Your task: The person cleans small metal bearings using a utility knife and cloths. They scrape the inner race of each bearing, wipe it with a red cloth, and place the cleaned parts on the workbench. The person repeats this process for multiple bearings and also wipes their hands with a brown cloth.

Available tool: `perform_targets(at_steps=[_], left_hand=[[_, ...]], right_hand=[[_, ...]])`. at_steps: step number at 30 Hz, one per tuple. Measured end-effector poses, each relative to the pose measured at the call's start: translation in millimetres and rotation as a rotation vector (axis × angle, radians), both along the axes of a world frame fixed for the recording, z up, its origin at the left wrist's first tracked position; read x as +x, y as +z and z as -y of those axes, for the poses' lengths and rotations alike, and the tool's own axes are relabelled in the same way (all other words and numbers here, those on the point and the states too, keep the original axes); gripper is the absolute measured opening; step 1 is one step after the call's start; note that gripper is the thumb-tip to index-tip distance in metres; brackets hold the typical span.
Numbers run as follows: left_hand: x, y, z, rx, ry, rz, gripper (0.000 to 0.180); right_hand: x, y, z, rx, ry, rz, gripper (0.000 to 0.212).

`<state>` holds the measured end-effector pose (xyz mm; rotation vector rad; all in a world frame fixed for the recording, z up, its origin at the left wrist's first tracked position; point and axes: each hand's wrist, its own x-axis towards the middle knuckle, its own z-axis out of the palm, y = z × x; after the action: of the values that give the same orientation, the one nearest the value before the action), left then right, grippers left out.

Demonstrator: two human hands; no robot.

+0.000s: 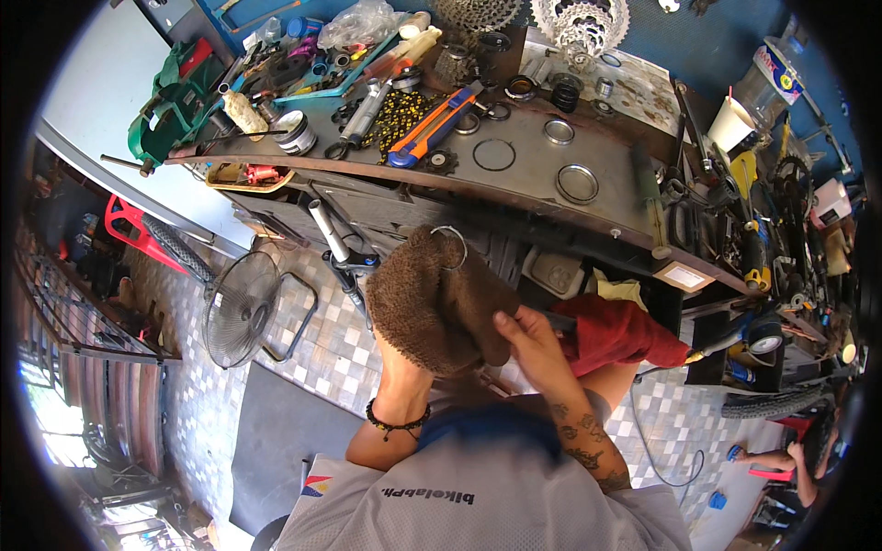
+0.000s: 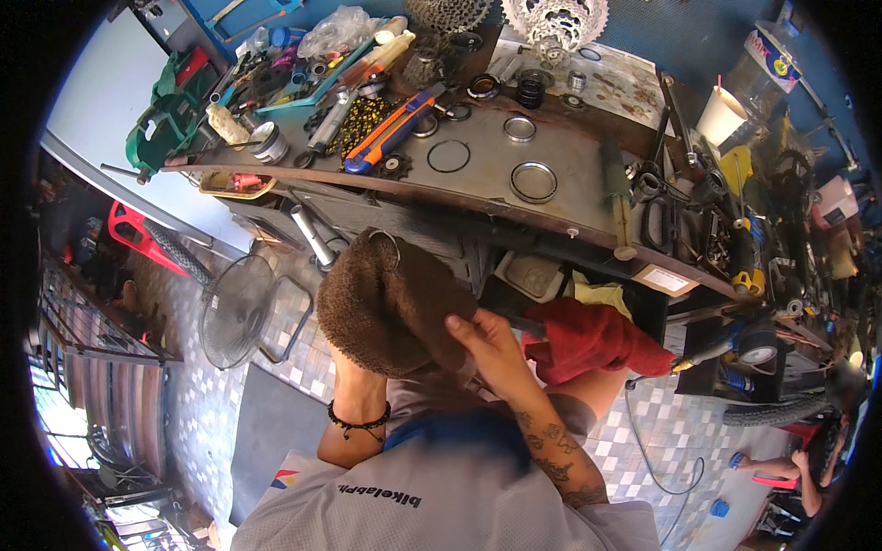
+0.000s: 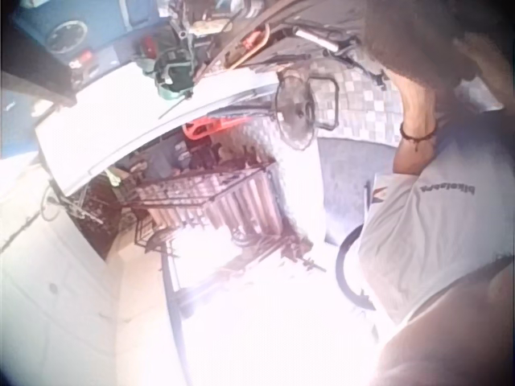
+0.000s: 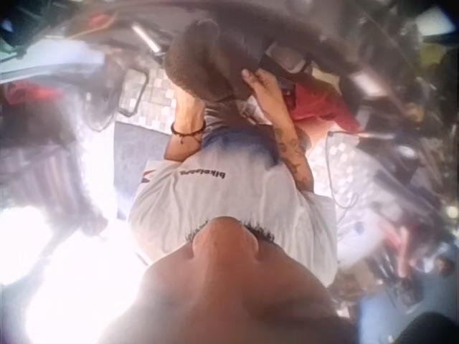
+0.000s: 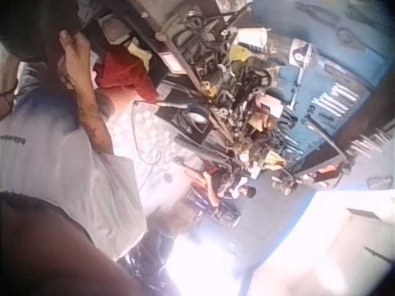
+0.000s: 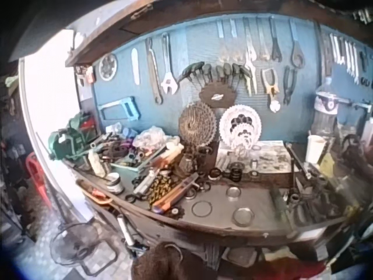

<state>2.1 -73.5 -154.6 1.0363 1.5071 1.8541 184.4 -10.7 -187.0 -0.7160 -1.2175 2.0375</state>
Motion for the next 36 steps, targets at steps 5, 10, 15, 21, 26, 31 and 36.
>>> perform_targets(at_steps=[5, 10, 15, 21, 26, 31, 36], left_hand=[[-9.1, -11.4, 0.8, 0.042, -0.078, -0.010, 0.042], [-8.5, -17.3, -1.3, 0.273, -0.147, 0.870, 0.044], [-3.0, -17.3, -3.4, 0.241, -0.099, 0.637, 0.044], [14.1, 0.8, -1.2, 0.383, -0.084, 0.753, 0.041], [9.8, 22.1, -1.2, 0.181, 0.067, 0.210, 0.042], [11.7, 29.9, -1.2, -0.247, 0.326, -0.904, 0.049], [17.1, 2.0, -11.8, -0.135, 0.307, -0.569, 0.042]], right_hand=[[23.8, 15.7, -2.5, -0.363, 0.072, -0.128, 0.041], [23.7, -14.3, 13.0, -0.455, 0.129, -0.493, 0.032], [22.6, -61.7, 18.9, -0.240, 0.236, 0.159, 0.027], [40.1, -51.0, 17.1, -0.142, -0.275, -0.316, 0.045], [56.1, 31.3, 0.8, 0.687, -0.084, 0.200, 0.045], [86.0, 72.5, 12.7, 0.621, 0.164, 0.464, 0.034], [44.5, -7.5, 16.8, -0.335, 0.568, -0.048, 0.037]])
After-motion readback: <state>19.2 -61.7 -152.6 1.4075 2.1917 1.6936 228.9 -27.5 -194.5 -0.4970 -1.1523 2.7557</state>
